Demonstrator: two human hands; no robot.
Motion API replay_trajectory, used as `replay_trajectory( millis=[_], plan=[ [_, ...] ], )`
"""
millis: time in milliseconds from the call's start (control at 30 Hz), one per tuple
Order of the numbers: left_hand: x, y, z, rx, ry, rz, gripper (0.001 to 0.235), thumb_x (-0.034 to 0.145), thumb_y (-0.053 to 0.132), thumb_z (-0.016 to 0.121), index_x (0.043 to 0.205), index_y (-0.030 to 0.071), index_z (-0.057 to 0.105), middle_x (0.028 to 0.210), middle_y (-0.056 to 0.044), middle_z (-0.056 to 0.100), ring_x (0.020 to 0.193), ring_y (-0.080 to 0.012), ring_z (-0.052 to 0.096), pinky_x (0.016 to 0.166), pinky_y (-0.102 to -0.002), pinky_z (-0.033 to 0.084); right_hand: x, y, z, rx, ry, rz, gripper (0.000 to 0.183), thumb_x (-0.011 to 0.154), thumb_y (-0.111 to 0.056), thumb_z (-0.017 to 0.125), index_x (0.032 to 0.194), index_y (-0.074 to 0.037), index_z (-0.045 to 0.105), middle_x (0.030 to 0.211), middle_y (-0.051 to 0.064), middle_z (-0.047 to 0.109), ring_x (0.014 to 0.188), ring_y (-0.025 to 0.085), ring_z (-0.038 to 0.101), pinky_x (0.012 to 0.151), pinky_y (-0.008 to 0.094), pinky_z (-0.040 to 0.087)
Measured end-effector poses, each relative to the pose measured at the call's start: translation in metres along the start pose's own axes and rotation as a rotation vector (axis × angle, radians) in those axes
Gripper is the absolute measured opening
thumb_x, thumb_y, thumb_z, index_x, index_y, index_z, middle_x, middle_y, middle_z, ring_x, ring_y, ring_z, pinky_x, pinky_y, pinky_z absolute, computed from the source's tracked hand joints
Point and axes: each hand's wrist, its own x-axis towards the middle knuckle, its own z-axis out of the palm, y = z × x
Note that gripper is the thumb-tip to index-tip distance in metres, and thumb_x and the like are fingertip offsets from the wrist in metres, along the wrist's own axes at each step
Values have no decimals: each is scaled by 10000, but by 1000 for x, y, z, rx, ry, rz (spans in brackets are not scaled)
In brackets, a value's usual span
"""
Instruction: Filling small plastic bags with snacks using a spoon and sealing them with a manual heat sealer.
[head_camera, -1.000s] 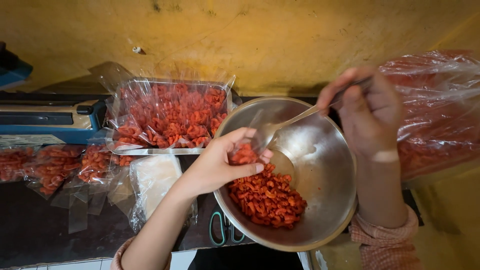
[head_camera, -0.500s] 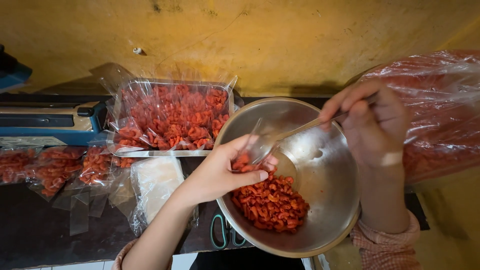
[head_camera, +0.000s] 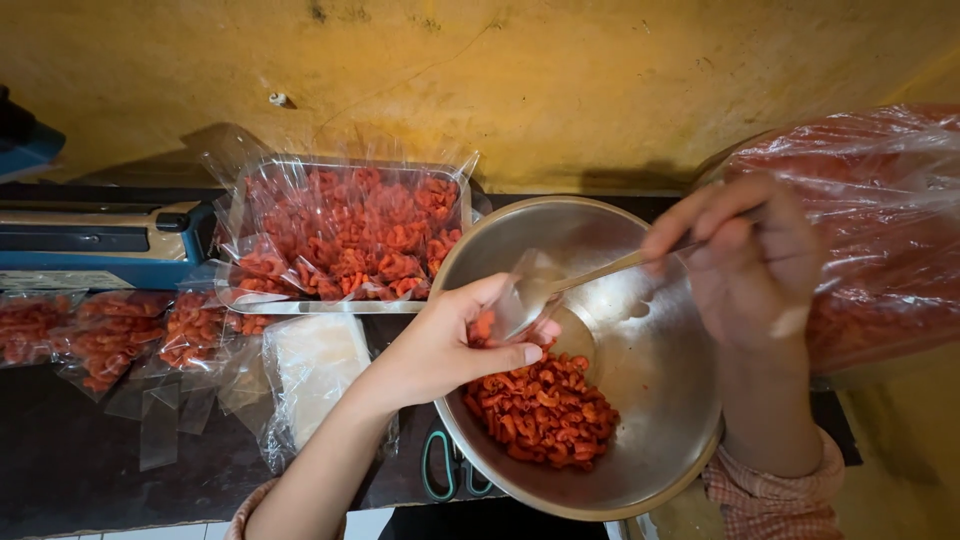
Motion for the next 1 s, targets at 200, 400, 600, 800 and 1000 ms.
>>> replay_trajectory(
  millis=[200, 400, 600, 800, 1000],
  plan=[
    [1, -2, 0, -8, 7, -89, 272, 780, 109, 647, 1023, 56, 538, 999, -50, 700, 917, -32, 620, 728, -158, 497, -6, -1, -1, -21, 117, 8, 119, 989, -161, 440, 942, -56, 474, 872, 130, 612, 711, 155, 634, 595, 208, 590],
    [0, -11, 0, -5, -2, -43, 183, 805, 112, 627, 948, 84, 516, 985, -32, 693, 916, -67, 631, 807, -207, 497, -3, -4, 6, -184, 197, -40, 197, 988, -242, 442, 985, -45, 428, 771, 111, 575, 623, 139, 595, 537, 194, 539],
    [-1, -19, 0, 18, -33, -33, 217, 811, 61, 631, 944, 85, 462, 1000, -26, 658, 1035, -107, 631, 782, -170, 494, -5, -9, 15, -275, 259, 30, 292, 953, -320, 478, 955, -35, 415, 714, 110, 543, 571, 142, 541, 529, 208, 478],
    [1, -11, -2, 273, -15, -129, 410, 757, 232, 664, 1142, 120, 579, 973, 44, 674, 798, -35, 606, 673, -181, 451, -7, -2, 8, -241, 319, -63, 229, 981, -266, 469, 986, -42, 426, 701, 90, 516, 575, 138, 526, 554, 213, 479],
    [1, -11, -3, 326, -25, -103, 301, 792, 246, 652, 1040, 84, 600, 758, 76, 574, 536, -29, 343, 474, -182, 295, -8, 4, 0, -270, 195, -170, 168, 996, -191, 429, 972, -25, 425, 710, 98, 549, 570, 155, 589, 499, 211, 529]
  ],
)
